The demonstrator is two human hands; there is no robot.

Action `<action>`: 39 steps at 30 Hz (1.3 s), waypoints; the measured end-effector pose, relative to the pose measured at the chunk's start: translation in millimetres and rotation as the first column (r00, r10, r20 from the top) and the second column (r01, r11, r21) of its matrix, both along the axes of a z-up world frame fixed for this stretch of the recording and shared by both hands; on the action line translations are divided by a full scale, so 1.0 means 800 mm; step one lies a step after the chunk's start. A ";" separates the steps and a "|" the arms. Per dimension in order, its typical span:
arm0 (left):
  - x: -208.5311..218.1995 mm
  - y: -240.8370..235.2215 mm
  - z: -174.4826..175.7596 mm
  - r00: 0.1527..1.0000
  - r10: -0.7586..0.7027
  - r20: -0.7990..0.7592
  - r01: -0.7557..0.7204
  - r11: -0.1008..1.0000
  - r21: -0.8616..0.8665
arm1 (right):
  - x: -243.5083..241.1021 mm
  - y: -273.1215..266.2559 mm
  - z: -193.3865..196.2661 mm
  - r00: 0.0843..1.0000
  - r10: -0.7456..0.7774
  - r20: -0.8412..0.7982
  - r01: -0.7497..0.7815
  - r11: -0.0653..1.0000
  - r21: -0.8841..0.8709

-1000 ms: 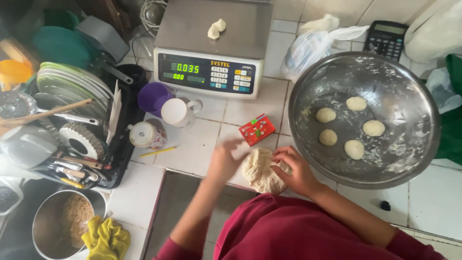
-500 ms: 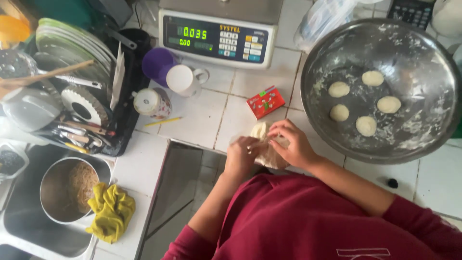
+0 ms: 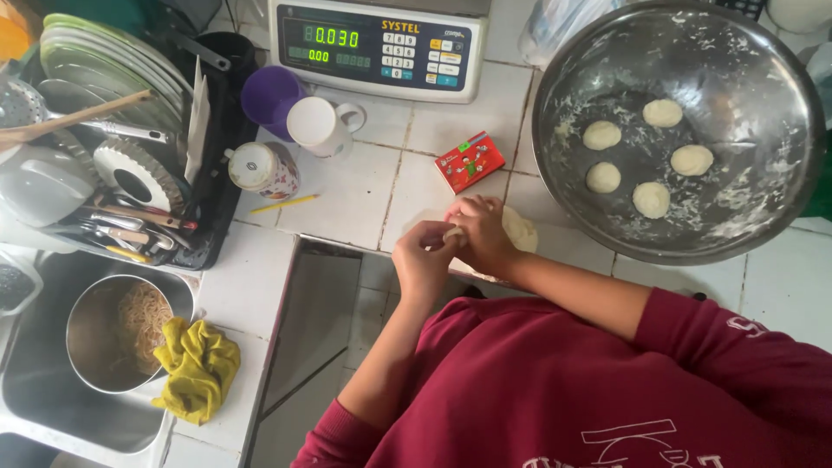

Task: Baking mini pizzas and preparing dough portions using a kitchen scale.

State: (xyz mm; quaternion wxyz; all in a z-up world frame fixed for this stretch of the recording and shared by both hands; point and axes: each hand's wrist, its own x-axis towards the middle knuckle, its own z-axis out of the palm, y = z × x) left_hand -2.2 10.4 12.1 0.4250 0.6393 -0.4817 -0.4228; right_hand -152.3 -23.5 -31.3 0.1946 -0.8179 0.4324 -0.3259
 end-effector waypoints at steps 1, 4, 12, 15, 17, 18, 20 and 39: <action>0.000 0.002 -0.005 0.999 -0.018 -0.049 0.017 1.000 -0.014 | 0.000 -0.002 -0.003 1.000 0.001 -0.022 -0.001 1.000 -0.003; -0.001 0.002 0.003 0.996 -0.037 -0.086 0.036 0.999 -0.011 | -0.004 -0.005 -0.022 0.999 0.000 -0.032 0.000 1.000 0.013; 0.005 -0.011 0.026 0.993 -0.072 -0.089 0.071 0.997 -0.021 | -0.012 0.002 0.025 0.985 -0.107 -0.132 0.118 0.990 0.080; 0.027 -0.042 0.025 0.998 -0.061 0.024 0.062 0.996 -0.061 | -0.024 0.009 0.097 0.997 -0.082 -0.005 0.082 0.997 0.001; 0.044 -0.075 0.023 0.982 -0.108 0.152 0.127 0.985 -0.121 | -0.040 0.015 0.114 0.974 -0.061 0.219 0.041 0.995 0.093; 0.045 -0.105 0.022 0.982 -0.113 0.152 0.132 0.983 -0.126 | -0.048 0.020 0.107 0.974 -0.065 0.219 0.046 0.995 0.088; 0.049 -0.161 0.022 0.988 -0.038 0.146 0.062 0.985 -0.164 | -0.064 0.034 0.091 0.943 -0.170 0.284 0.095 0.961 0.261; 0.061 -0.372 0.058 0.971 0.155 0.181 -0.031 0.835 -0.549 | -0.098 0.051 0.079 0.885 -0.294 0.361 0.162 0.922 0.352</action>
